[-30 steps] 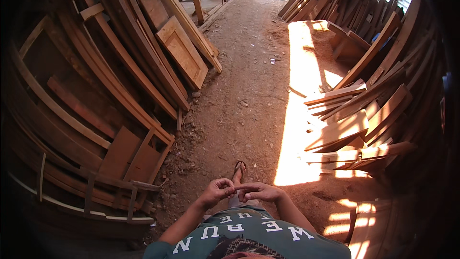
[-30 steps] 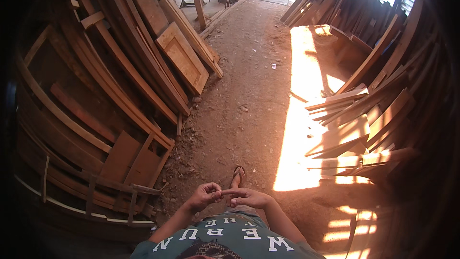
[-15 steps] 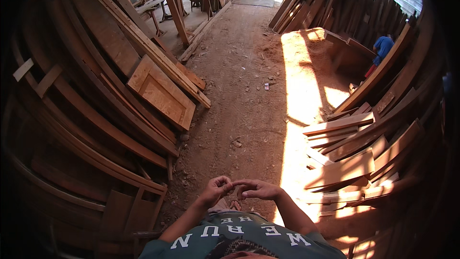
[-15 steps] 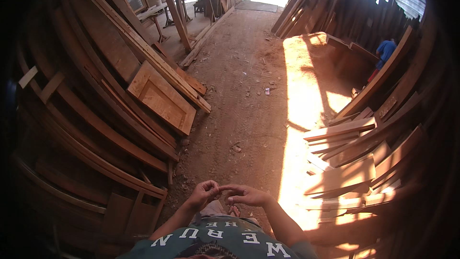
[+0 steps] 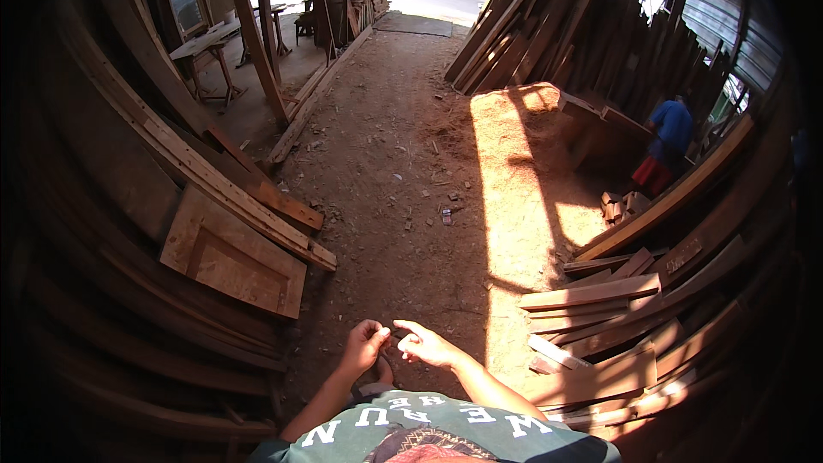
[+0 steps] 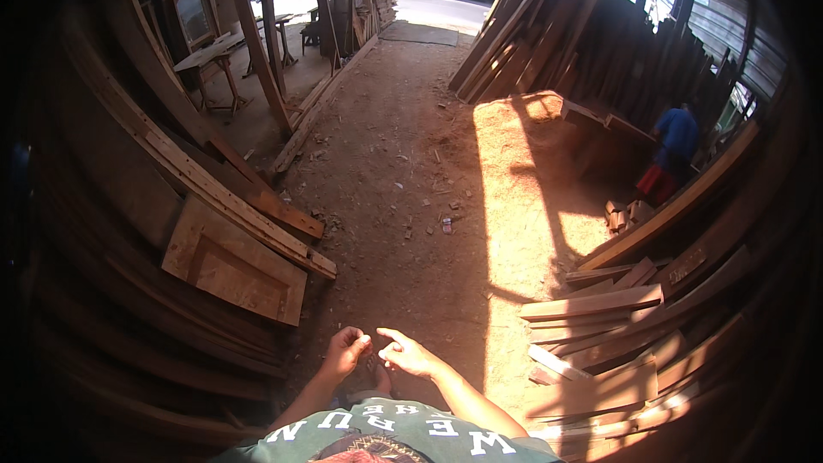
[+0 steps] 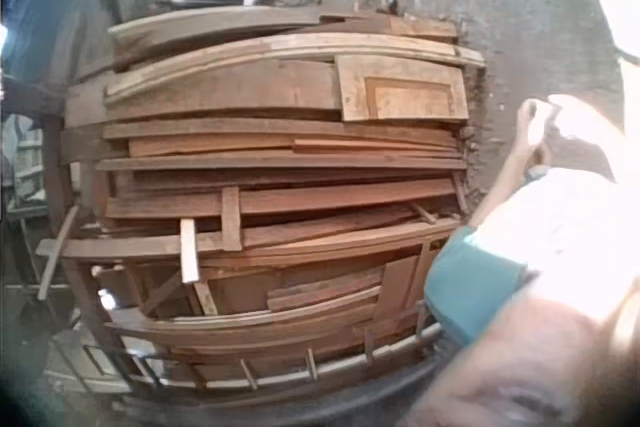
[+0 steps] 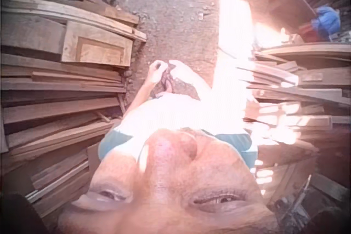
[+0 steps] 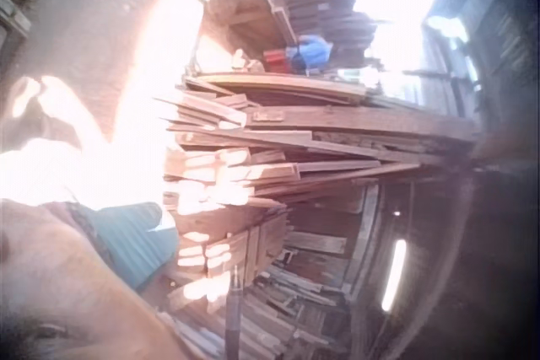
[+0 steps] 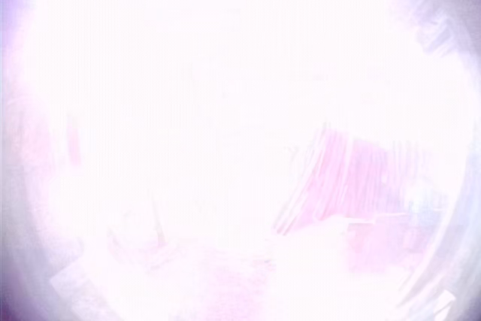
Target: The person assembles a wooden door by applying clamps to secure panels and frame pieces, using an axe to tap wooden blocks against the door edge, and then retrieves a power drill from a green metal cabinet.
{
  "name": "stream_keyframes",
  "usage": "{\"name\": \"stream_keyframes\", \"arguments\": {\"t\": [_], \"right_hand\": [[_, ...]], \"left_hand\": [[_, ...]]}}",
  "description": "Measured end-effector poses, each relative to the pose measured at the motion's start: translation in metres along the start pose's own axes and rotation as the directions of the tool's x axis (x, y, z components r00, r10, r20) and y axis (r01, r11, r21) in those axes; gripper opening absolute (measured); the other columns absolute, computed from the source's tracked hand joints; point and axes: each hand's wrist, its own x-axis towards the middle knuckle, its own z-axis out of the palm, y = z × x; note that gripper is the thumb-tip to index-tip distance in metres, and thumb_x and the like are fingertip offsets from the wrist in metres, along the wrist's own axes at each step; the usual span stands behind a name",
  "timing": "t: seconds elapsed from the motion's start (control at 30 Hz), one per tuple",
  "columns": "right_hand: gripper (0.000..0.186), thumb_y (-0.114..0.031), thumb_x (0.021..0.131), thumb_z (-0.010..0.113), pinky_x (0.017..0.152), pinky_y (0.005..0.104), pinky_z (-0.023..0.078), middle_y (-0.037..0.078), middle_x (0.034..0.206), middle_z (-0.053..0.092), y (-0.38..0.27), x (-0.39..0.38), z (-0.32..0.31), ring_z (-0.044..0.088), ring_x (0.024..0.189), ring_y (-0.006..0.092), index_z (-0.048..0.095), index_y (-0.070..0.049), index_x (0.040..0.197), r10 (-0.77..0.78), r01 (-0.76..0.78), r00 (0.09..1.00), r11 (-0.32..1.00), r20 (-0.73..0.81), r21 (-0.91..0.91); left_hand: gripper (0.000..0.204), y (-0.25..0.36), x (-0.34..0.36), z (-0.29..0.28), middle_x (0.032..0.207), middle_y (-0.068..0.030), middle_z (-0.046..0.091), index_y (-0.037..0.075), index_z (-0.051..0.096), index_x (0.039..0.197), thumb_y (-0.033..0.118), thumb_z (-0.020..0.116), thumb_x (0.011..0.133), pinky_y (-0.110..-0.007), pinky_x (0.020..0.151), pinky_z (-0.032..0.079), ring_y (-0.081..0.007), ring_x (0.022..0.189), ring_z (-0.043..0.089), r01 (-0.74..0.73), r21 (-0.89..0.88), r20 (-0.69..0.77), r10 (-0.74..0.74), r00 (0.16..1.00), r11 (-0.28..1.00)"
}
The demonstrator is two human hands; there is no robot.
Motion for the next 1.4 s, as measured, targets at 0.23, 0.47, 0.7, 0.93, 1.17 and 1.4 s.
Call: {"name": "stream_keyframes", "arguments": {"t": [0.23,0.47,0.7,0.93,1.17,1.4], "right_hand": [[0.022,-0.008,0.085,0.065,0.056,0.0349,0.053,0.009,0.082,0.072,0.202,0.064,-0.215,0.066,0.065,0.0177,0.072,-0.004,0.106,0.304,-0.39,0.427,0.912,-0.852,0.129],[0.015,-0.013,0.091,0.067,0.075,0.0383,0.052,0.009,0.093,0.075,0.267,0.025,-0.269,0.069,0.083,0.0205,0.078,-0.002,0.095,0.751,-0.842,0.269,0.487,-0.603,0.231],[0.019,-0.021,0.091,0.072,0.07,0.0375,0.053,0.011,0.086,0.075,0.049,0.245,-0.385,0.069,0.074,0.02,0.079,-0.003,0.09,0.693,-0.804,0.39,0.577,-0.606,0.143],[0.026,-0.025,0.075,0.072,0.072,0.0409,0.054,0.02,0.083,0.072,-0.106,0.565,-0.659,0.071,0.08,0.0301,0.072,-0.002,0.086,0.181,-0.642,0.726,0.525,-0.664,-0.56],[0.039,-0.037,0.076,0.079,0.077,0.0427,0.056,0.02,0.093,0.073,-0.279,0.811,-0.67,0.071,0.087,0.0303,0.071,0.0,0.087,0.081,-0.414,0.893,0.531,-0.443,-0.739],[0.046,-0.036,0.094,0.056,0.105,0.0422,0.048,0.018,0.13,0.068,-0.283,0.936,-0.539,0.064,0.124,0.0351,0.071,-0.009,0.127,0.528,0.024,0.82,0.352,0.22,-0.936]], "left_hand": [[0.006,0.106,0.179,-0.006,0.087,-0.0048,0.068,0.004,0.063,0.099,0.009,0.064,0.102,-0.027,0.072,0.055,-0.0115,0.077,0.065,-0.002,0.105,0.026,0.0,1.0,0.994],[0.021,0.185,0.356,-0.03,0.083,-0.0045,0.067,0.002,0.064,0.099,0.021,0.059,0.106,-0.029,0.073,0.055,-0.0116,0.075,0.064,-0.07,0.065,-0.009,0.071,0.997,0.995],[0.043,0.257,0.575,-0.056,0.071,-0.0013,0.059,0.005,0.058,0.083,0.038,0.051,0.11,-0.026,0.064,0.045,-0.007,0.067,0.054,0.02,0.483,-0.139,0.054,0.989,0.875],[0.014,0.26,0.679,-0.102,0.092,-0.0162,0.071,0.001,0.069,0.091,0.015,0.073,0.091,-0.04,0.076,0.054,-0.0285,0.086,0.071,0.31,0.783,-0.386,0.031,0.922,0.54],[0.035,0.285,0.733,-0.204,0.095,-0.0198,0.075,0.001,0.077,0.096,0.034,0.068,0.096,-0.039,0.083,0.054,-0.0306,0.094,0.073,0.536,0.547,-0.579,-0.171,0.797,0.643],[0.017,0.437,0.861,-0.314,0.09,-0.0166,0.072,-0.001,0.073,0.094,0.015,0.075,0.087,-0.039,0.083,0.052,-0.0287,0.092,0.071,0.286,0.616,-0.646,0.263,0.716,0.734]]}}
